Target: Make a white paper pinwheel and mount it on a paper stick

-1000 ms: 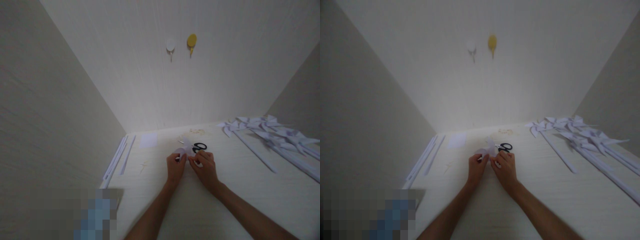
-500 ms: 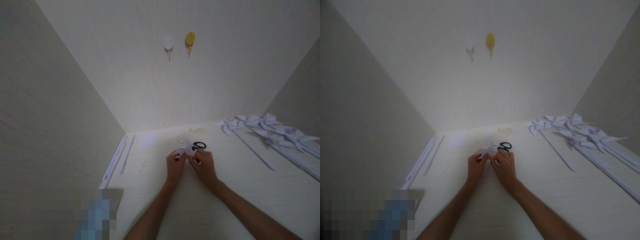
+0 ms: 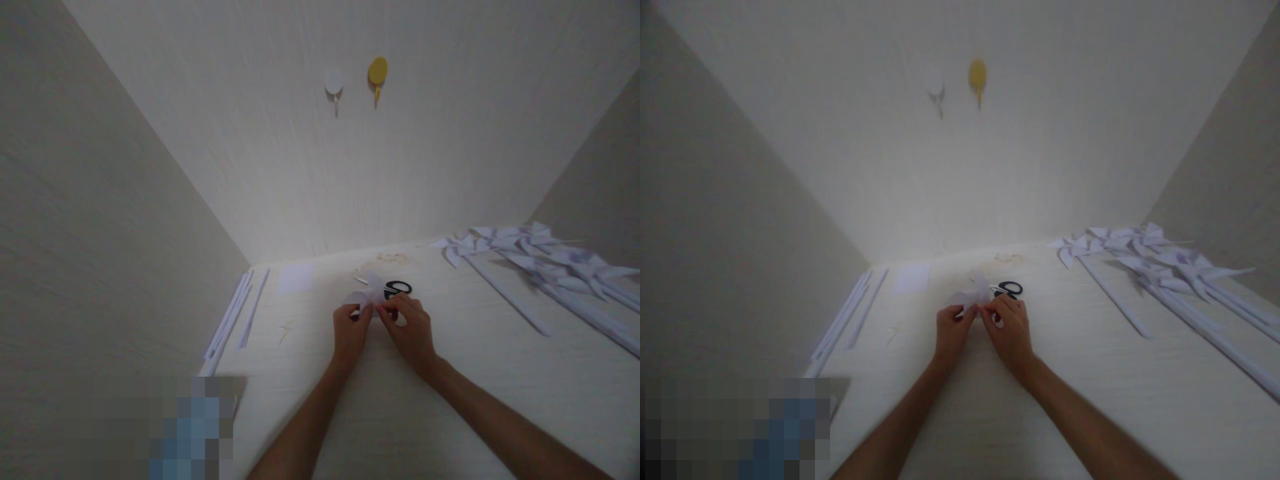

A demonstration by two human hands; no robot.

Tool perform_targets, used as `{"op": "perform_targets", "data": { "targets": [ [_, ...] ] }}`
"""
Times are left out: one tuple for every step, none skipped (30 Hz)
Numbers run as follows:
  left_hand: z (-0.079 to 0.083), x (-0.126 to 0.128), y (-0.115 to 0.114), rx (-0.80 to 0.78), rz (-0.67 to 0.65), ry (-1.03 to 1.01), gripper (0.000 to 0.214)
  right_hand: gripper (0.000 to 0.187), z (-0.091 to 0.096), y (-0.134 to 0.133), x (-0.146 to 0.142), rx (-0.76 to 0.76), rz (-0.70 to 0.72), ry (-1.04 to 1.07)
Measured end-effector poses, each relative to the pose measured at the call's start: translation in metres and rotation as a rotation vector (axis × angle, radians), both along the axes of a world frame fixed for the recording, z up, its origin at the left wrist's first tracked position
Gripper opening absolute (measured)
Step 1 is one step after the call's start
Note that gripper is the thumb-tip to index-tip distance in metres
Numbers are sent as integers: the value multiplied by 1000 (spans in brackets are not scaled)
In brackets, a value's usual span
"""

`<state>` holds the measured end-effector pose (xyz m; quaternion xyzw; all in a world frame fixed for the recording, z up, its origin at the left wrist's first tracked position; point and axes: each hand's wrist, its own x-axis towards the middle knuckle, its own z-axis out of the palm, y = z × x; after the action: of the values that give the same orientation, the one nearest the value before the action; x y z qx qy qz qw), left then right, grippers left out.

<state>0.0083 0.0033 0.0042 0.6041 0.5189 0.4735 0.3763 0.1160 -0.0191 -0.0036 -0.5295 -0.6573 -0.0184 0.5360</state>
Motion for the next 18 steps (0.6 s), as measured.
{"op": "perform_targets", "data": {
  "targets": [
    [1,0,0,-6,5,-25,23,12,0,0,0,9,6,4],
    [1,0,1,-13,15,-40,22,11,0,-1,0,17,14,6],
    [2,-1,1,-18,29,-43,22,9,0,-1,0,23,20,10],
    [2,-1,2,-20,46,-36,23,8,-1,-1,0,24,25,15],
    [2,-2,3,-17,62,-25,24,7,-1,-2,0,22,32,21],
    [1,-2,3,-11,74,-16,25,7,-2,-2,0,15,39,27],
    [1,-3,3,-5,78,-12,27,7,-2,-3,0,6,50,32],
    [1,-3,3,-2,78,-11,28,7,-3,-3,0,-8,67,30],
    [0,-3,3,-1,73,-12,29,8,-3,-3,-1,-24,86,23],
    [1,-3,3,-2,67,-12,30,9,-3,-3,-1,-40,104,14],
    [1,-3,2,-4,62,-14,30,10,-2,-3,-1,-57,117,7],
    [2,-3,2,-8,57,-19,30,11,-2,-3,-1,-71,123,4],
    [3,-3,1,-15,52,-27,30,11,-2,-3,-1,-85,123,6],
    [4,-2,1,-24,47,-40,29,11,-2,-3,-1,-96,120,12],
    [5,-2,0,-35,38,-55,27,11,-2,-2,-1,-105,118,19],
    [6,-1,0,-47,29,-71,25,11,-2,-2,-1,-113,118,27],
    [7,-1,-1,-56,19,-86,24,11,-2,-1,-1,-119,119,34],
    [8,-1,-1,-63,11,-99,22,12,-3,-1,-1,-122,118,39]
  ]
}}
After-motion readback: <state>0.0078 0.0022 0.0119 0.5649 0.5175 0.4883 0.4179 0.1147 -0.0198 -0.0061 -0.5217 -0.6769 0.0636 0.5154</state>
